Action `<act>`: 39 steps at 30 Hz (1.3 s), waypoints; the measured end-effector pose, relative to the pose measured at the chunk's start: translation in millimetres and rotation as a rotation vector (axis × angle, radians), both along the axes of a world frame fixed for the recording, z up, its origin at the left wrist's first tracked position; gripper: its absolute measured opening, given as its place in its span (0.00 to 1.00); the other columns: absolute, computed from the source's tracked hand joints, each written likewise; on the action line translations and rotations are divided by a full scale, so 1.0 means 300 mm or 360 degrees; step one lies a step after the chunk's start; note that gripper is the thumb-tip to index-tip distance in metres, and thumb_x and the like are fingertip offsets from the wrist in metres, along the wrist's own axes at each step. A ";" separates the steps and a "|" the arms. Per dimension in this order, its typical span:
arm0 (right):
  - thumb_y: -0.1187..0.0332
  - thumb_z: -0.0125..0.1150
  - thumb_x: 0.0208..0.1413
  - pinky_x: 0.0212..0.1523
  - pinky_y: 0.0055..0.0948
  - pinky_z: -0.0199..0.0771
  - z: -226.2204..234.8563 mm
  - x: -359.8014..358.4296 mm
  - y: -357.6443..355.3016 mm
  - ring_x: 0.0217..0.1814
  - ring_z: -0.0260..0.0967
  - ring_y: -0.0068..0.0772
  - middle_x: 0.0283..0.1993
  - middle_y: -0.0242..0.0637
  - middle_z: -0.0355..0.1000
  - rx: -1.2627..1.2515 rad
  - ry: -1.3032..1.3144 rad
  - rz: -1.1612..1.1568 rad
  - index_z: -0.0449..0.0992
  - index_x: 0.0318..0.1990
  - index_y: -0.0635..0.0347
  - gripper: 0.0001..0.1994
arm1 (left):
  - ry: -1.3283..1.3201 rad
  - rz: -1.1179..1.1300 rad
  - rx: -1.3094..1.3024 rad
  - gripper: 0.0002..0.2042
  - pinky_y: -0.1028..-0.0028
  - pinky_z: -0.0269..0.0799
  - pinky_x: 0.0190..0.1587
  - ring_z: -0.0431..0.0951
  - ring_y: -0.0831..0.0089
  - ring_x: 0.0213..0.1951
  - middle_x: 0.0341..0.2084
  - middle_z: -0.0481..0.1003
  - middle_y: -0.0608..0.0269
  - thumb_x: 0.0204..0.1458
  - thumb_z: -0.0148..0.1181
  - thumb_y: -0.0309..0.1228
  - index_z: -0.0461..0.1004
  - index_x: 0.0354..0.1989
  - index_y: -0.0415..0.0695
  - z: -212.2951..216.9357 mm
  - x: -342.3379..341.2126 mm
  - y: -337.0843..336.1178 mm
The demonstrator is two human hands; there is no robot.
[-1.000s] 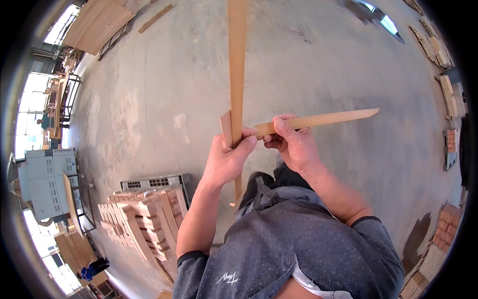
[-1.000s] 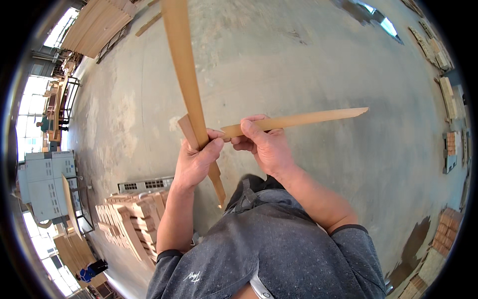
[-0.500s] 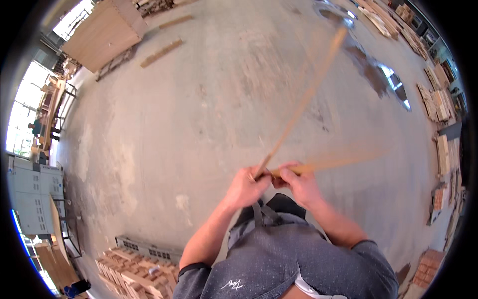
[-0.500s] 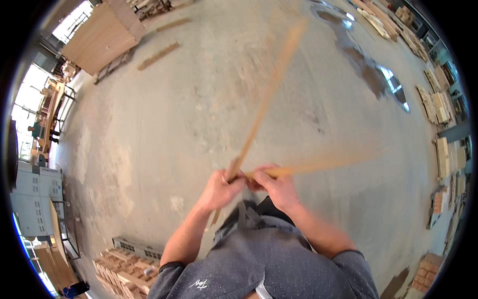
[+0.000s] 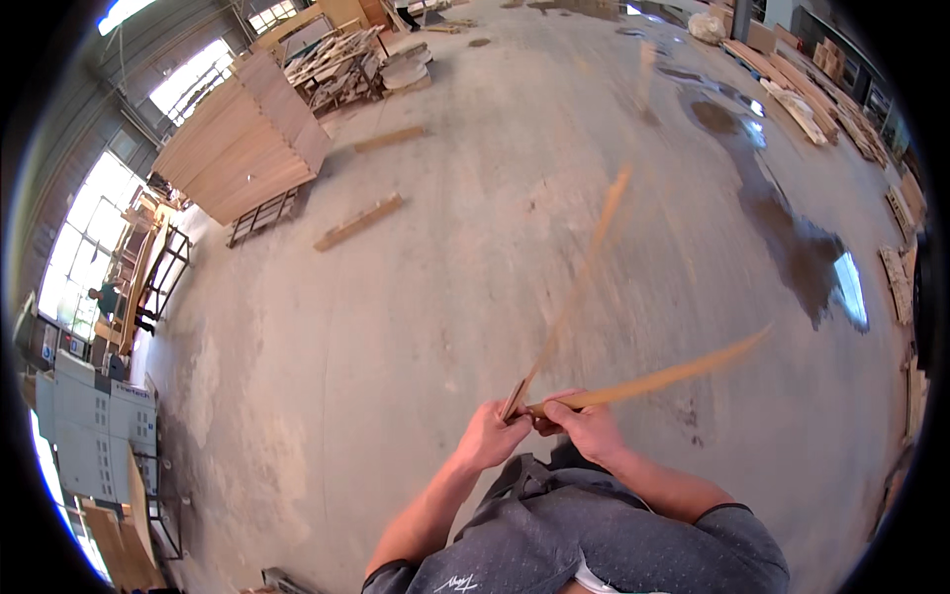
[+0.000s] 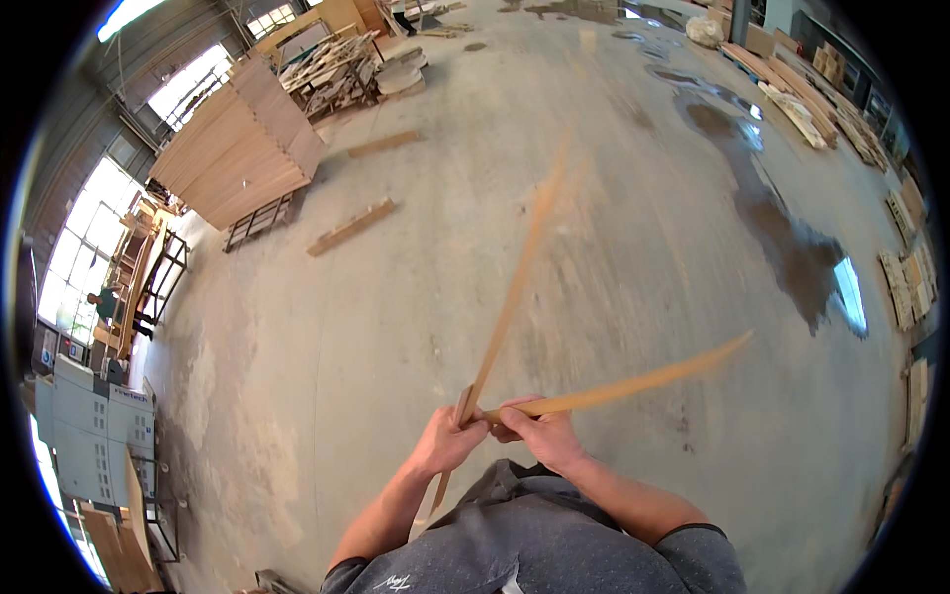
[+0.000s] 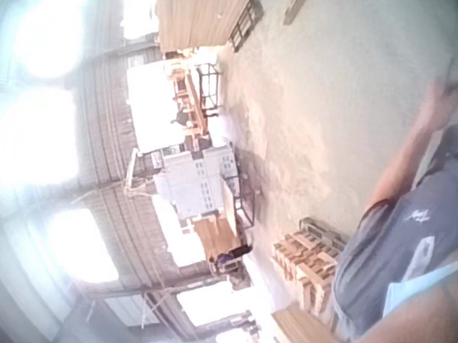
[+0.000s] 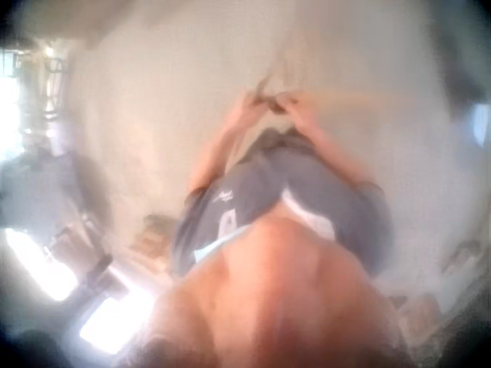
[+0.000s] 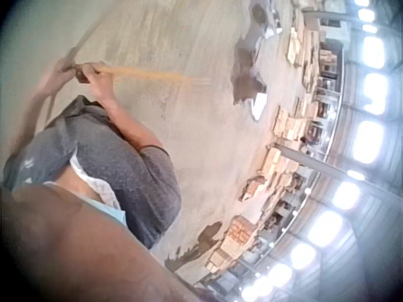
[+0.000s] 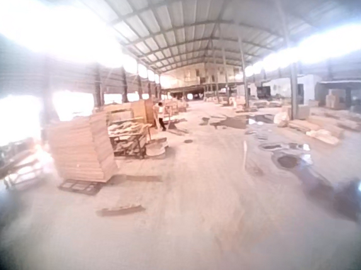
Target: The person walks through a workshop and selects thin wooden strips from a large bin. They then move to a workbench and insert the strips into the grooves of a curved wooden component, pressing them in by hand to assemble the piece.
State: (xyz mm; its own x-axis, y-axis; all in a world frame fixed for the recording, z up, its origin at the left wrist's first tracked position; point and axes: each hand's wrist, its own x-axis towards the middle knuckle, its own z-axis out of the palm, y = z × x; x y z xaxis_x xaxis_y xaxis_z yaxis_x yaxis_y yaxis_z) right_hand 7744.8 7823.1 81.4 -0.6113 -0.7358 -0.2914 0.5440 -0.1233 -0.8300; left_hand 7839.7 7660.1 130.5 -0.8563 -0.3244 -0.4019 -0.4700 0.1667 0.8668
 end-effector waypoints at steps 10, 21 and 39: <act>0.68 0.59 0.64 0.38 0.25 0.80 -0.014 -1.013 -0.975 0.38 0.79 0.27 0.38 0.40 0.79 0.0229 0.0908 0.0307 0.76 0.46 0.68 0.11 | 0.0160 0.0418 -0.0214 0.07 0.73 0.66 0.27 0.69 0.81 0.24 0.17 0.71 0.68 0.52 0.58 0.29 0.78 0.31 0.38 -0.123 -0.938 -0.887; 0.72 0.60 0.62 0.33 0.34 0.81 -0.047 -2.261 -1.660 0.32 0.76 0.32 0.35 0.40 0.77 -0.0413 -0.0499 -0.0107 0.76 0.42 0.60 0.05 | 0.0429 -0.0412 0.0248 0.06 0.73 0.69 0.35 0.70 0.80 0.30 0.23 0.72 0.70 0.58 0.59 0.31 0.77 0.36 0.41 0.016 -2.269 -1.741; 0.71 0.62 0.60 0.27 0.28 0.76 -0.185 -4.276 -3.207 0.25 0.74 0.26 0.29 0.38 0.78 0.0195 0.0139 0.0284 0.78 0.39 0.65 0.06 | -0.0143 0.0115 -0.0116 0.10 0.72 0.70 0.32 0.71 0.80 0.27 0.20 0.72 0.66 0.53 0.63 0.35 0.78 0.32 0.39 -0.176 -4.053 -3.343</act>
State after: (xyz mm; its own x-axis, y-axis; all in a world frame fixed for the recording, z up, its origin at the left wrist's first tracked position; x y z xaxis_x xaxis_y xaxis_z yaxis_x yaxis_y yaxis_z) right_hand 6462.1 6860.8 26.0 -0.5017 -0.7969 -0.3366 0.4734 0.0728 -0.8778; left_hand 6623.7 6657.4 77.6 -0.7911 -0.4150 -0.4493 -0.5585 0.1906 0.8073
